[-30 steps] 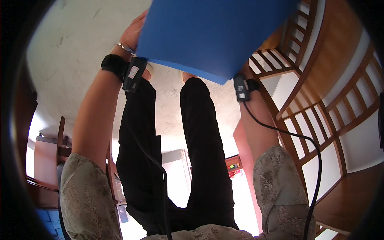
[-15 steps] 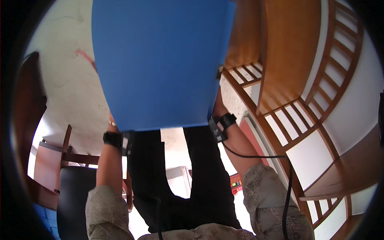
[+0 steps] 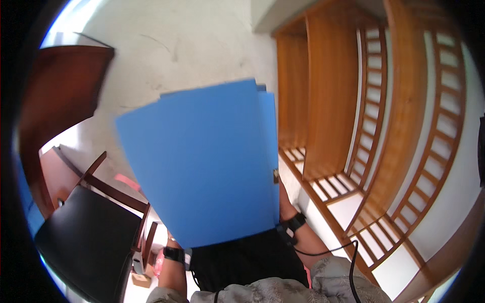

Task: Organizing folders on a desk and wiping a wooden shelf with a cloth.

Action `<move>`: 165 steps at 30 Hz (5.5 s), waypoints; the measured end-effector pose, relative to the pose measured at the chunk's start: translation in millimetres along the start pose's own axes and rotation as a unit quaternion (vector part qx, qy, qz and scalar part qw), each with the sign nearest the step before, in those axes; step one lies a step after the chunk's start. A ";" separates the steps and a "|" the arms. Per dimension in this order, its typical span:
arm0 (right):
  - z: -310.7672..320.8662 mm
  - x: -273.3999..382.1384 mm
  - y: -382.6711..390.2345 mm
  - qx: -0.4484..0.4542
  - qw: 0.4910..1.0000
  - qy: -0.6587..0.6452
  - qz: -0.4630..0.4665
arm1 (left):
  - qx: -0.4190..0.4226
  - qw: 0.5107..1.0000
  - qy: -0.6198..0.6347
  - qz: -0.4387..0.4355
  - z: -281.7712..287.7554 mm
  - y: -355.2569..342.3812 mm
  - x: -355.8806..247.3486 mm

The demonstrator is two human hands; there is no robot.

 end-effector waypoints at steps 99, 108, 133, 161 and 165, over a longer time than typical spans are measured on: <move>-1046.1 198.9 473.2 0.502 0.483 0.573 0.432 | -0.156 0.808 0.141 -0.550 352.2 648.1 -756.9; -1040.2 216.3 532.1 0.480 0.119 0.325 0.806 | -0.343 0.639 0.024 -0.688 319.3 664.2 -762.8; -1082.5 221.7 524.3 0.371 0.133 0.411 0.822 | -0.367 0.508 0.180 -0.758 283.6 599.0 -806.5; -982.1 473.7 179.3 0.128 0.410 0.681 0.593 | -0.461 0.694 -0.137 -0.536 205.0 155.5 -840.0; -1002.4 509.1 154.2 0.107 0.379 0.713 0.580 | -0.567 0.622 -0.191 -0.504 214.8 124.4 -834.3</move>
Point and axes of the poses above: each hand's wrist, its own y-axis away from the middle knuckle, its own z-axis out of the back of the hand, x = y × z, the point moved 3 cm from there along -y, towards the middle knuckle, and after that the axes turned 15 degrees about y, right-handed, at the moved point
